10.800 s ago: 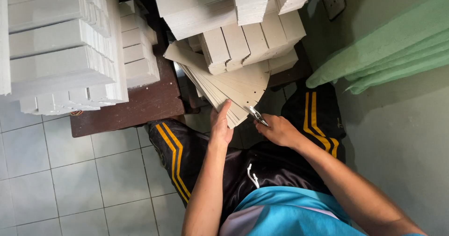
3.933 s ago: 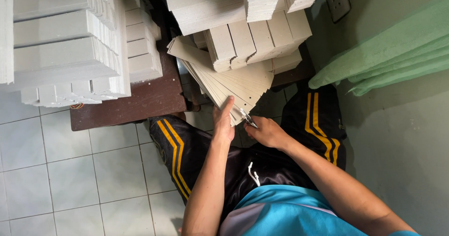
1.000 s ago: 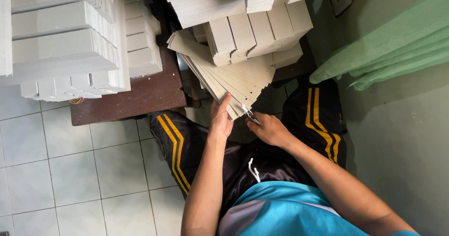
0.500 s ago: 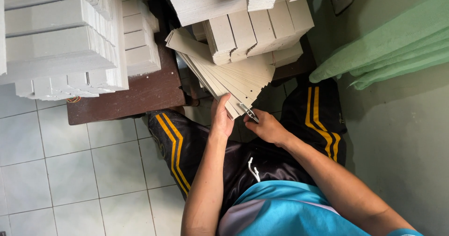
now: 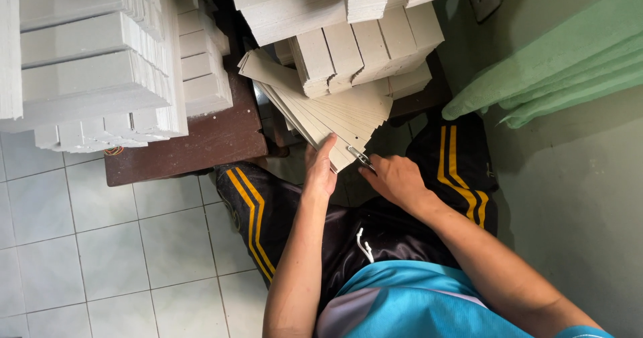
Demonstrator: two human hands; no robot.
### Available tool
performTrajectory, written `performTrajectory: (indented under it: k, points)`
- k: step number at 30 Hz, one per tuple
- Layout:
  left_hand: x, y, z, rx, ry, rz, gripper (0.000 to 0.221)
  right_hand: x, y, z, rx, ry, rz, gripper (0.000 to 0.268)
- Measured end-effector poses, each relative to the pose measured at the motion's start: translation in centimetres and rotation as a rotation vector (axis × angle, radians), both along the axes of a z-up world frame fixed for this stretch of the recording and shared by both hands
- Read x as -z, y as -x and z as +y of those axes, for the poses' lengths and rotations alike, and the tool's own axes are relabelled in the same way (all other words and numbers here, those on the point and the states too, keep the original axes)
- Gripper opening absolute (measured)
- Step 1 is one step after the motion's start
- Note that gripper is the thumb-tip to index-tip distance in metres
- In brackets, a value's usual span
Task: Using a manual hole puncher to create holes in the corners of stacked cardboard sheets.
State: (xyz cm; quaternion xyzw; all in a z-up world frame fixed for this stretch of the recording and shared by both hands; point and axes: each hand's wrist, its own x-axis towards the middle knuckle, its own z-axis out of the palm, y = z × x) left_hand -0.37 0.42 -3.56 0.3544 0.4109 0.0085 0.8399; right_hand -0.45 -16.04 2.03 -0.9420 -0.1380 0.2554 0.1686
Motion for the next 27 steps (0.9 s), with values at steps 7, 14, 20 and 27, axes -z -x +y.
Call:
performTrajectory:
  k: [7,14,20,27]
  points:
    - [-5.8,0.2,-0.3,-0.003,0.07,-0.042,0.064,1.7,-0.1,-0.8,0.101,-0.241,0.389,0.018]
    - [-1.7,0.7,1.4,0.02,0.254,-0.112,0.06,1.7,0.2,-1.7,0.123,-0.252,0.313,0.034]
    - [1.2,1.4,2.1,-0.007,0.129,-0.07,0.045,2.4,0.7,-1.5,0.086,-0.217,0.228,0.039]
    - [2.6,1.1,2.0,-0.016,0.06,-0.075,0.045,1.7,0.8,-1.0,0.126,-0.294,0.291,0.035]
